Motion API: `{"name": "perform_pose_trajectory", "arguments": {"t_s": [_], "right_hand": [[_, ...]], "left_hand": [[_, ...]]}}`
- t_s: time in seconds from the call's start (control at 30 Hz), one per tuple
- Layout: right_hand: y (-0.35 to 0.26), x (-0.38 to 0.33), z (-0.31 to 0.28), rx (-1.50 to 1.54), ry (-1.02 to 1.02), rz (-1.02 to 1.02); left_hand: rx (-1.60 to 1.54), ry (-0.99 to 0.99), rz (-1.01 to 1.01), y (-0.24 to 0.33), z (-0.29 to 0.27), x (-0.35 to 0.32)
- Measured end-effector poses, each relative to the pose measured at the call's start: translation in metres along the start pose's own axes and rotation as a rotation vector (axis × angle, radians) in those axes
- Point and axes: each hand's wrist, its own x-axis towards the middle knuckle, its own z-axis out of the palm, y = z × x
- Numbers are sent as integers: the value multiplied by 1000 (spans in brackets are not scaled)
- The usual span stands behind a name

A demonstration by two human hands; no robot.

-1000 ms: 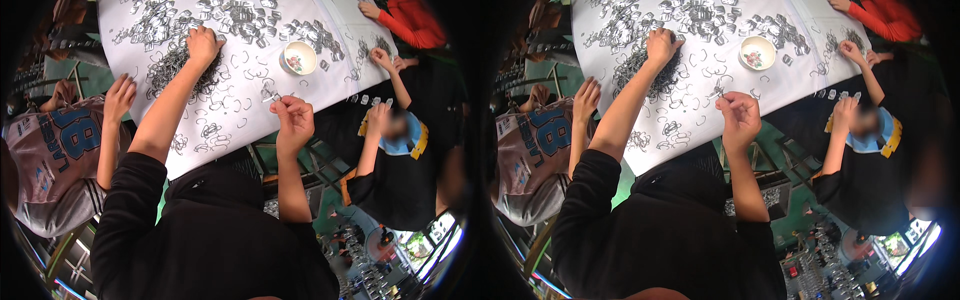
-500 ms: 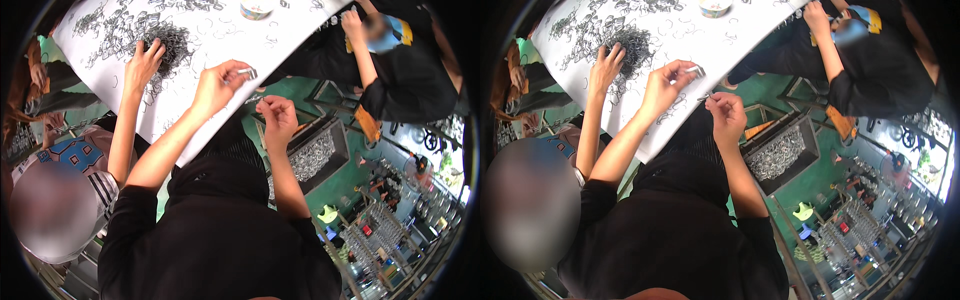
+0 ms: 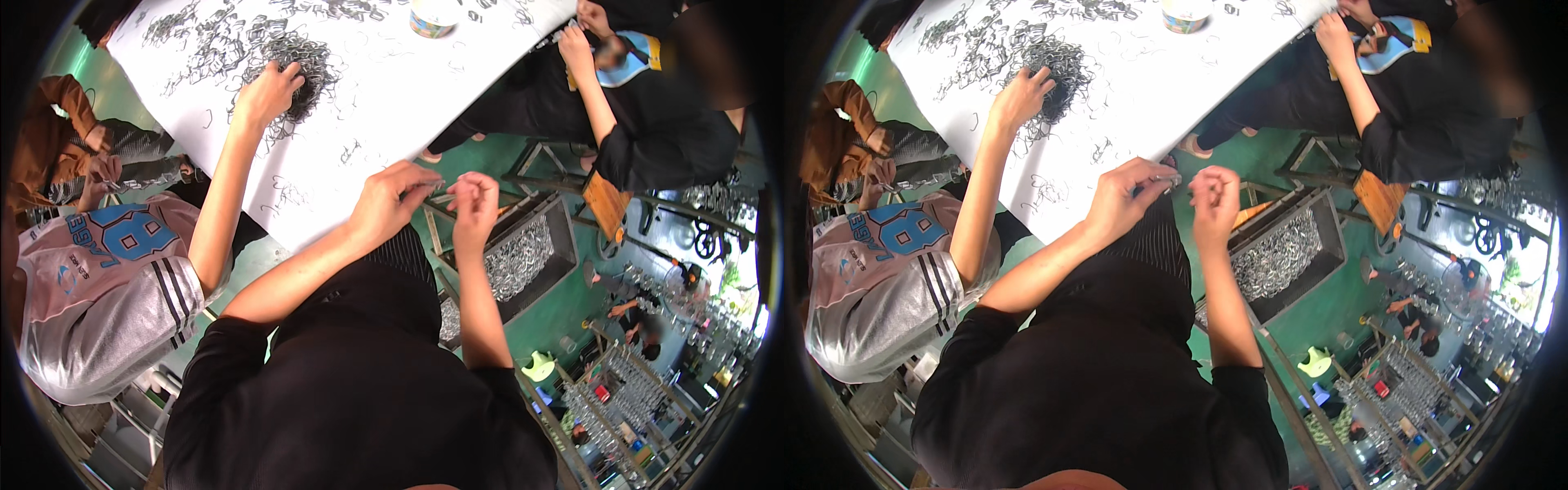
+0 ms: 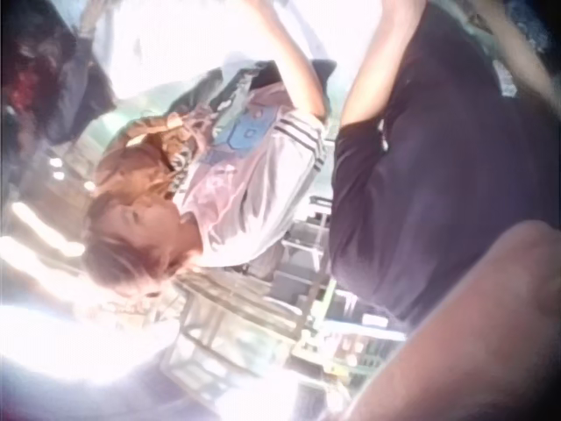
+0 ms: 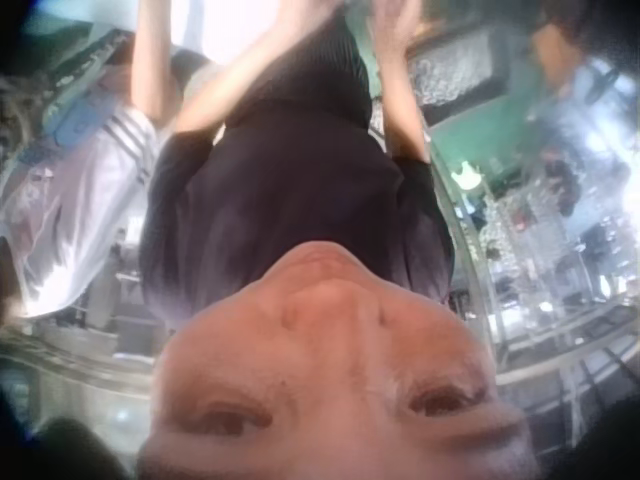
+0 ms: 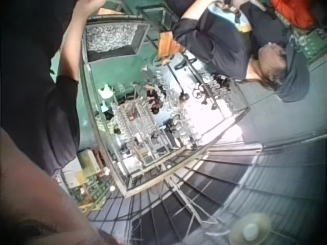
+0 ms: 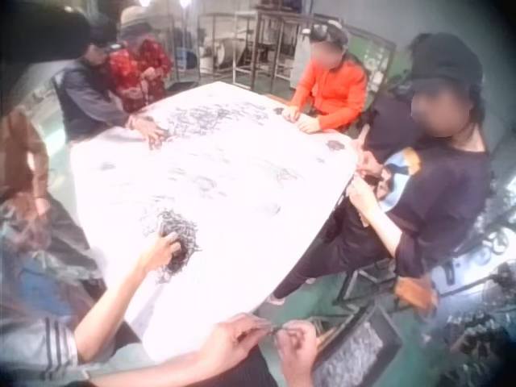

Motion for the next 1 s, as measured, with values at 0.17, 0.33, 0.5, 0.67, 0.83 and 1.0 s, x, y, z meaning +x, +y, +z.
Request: {"name": "perform_pose_trajectory", "arguments": {"t_s": [0.17,0.33,0.5,0.67,0.83,1.0], "right_hand": [[48,99,32,-412,-223,12],[76,157,103,-979,-438,-45],[98,166,100,-1198,-533,-249],[28,133,55,-529,-390,30],[-40,71,11,53,-165,321],[-35,56,-2,140,-55,347]], "left_hand": [[75,0,-2,-28,5,-10],[78,7,-71,-35,6,-8],[55,59,-68,-38,11,0],[6,118,-139,-35,12,10],[-28,176,-60,-26,18,30],[-32,163,-28,-21,27,42]]}}
